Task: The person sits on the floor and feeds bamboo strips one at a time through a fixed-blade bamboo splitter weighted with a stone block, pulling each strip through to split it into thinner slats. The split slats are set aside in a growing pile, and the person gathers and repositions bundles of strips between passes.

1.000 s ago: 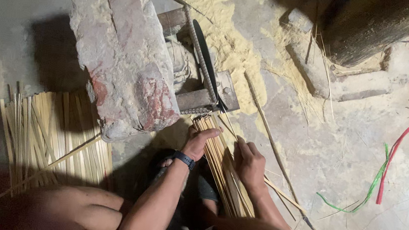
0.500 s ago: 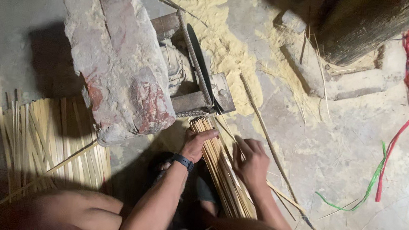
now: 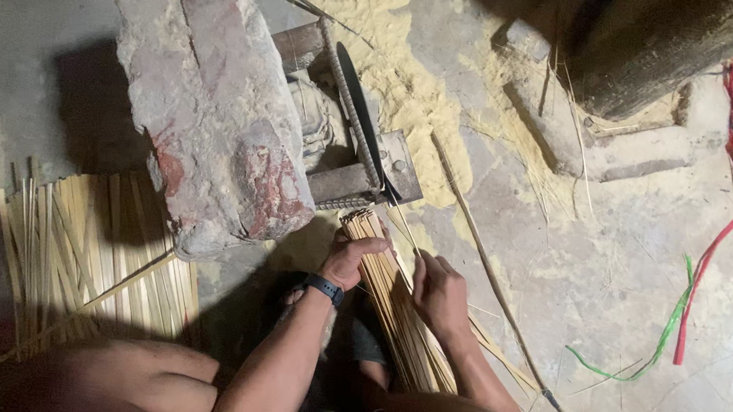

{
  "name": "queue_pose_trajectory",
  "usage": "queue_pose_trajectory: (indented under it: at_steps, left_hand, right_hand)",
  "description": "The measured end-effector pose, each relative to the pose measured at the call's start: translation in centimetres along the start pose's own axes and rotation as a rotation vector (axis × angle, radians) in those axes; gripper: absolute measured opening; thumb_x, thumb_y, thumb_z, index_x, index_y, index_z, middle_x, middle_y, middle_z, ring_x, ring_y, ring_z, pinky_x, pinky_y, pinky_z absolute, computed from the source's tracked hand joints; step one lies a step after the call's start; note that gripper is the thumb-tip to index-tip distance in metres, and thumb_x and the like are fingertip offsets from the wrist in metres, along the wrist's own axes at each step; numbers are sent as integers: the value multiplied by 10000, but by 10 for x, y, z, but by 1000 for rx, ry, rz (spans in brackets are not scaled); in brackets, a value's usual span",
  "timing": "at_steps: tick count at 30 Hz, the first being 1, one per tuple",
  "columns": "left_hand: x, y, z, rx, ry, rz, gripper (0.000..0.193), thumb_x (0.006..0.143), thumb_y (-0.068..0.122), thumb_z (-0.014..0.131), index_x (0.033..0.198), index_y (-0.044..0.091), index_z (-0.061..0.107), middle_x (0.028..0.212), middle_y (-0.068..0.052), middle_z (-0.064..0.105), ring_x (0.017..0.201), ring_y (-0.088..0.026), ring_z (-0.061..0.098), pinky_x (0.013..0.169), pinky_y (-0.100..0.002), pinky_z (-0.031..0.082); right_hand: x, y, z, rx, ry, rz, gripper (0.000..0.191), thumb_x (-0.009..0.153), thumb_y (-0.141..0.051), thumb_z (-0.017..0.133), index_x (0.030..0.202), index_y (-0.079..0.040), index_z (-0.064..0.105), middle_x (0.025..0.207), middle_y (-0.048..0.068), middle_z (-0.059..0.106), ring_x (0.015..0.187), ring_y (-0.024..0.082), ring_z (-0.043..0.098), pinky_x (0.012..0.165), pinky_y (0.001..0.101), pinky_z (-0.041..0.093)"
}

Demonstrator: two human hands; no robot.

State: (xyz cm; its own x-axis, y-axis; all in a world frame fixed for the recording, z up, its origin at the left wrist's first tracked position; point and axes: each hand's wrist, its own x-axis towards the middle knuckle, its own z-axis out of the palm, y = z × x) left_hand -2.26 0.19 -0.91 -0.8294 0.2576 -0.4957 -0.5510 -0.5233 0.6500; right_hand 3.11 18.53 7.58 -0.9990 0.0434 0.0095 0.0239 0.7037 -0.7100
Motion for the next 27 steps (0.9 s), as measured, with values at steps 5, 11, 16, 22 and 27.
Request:
queue_pose_trajectory:
  at_steps: [5,11,16,22,27]
  left_hand:
    - [12,-19,-8,109,54,14,374,711,124,861,1054,14,764,1039,-111,790,985,-213,746,948,-383,581]
    - [20,-31,-12,96,97,-32,345,798,124,851,1112,12,765,1098,-84,774,1019,-171,704,930,-329,529]
    - [8,-20,-4,32,62,18,380,735,83,878,1086,1,755,1056,-106,779,955,-212,740,881,-368,611]
    - [-7,0,10,-15,-20,31,368,735,164,915,1034,60,728,975,-49,748,917,-196,704,839,-386,586]
    - [-13,12,11,17,-24,-18,331,761,172,890,1027,53,733,983,-60,767,964,-200,721,883,-381,596]
  right_hand:
    - [41,-16,20,2,30,-71,171,991,-94,608,1069,2,726,816,232,678,624,388,660,582,464,527]
    - [37,-21,3,-34,13,-75,202,965,-114,625,1100,-1,725,842,249,682,693,443,660,632,486,529]
    - [-20,-6,-24,-163,137,-292,302,963,-203,641,1174,3,709,975,215,700,814,366,704,699,430,593]
    - [-32,18,-3,212,-88,88,259,946,-263,680,1084,-74,791,926,98,782,715,200,764,614,374,613]
    - [-25,14,-7,216,-214,164,211,936,-189,713,1068,-34,770,855,95,771,645,166,730,574,335,600]
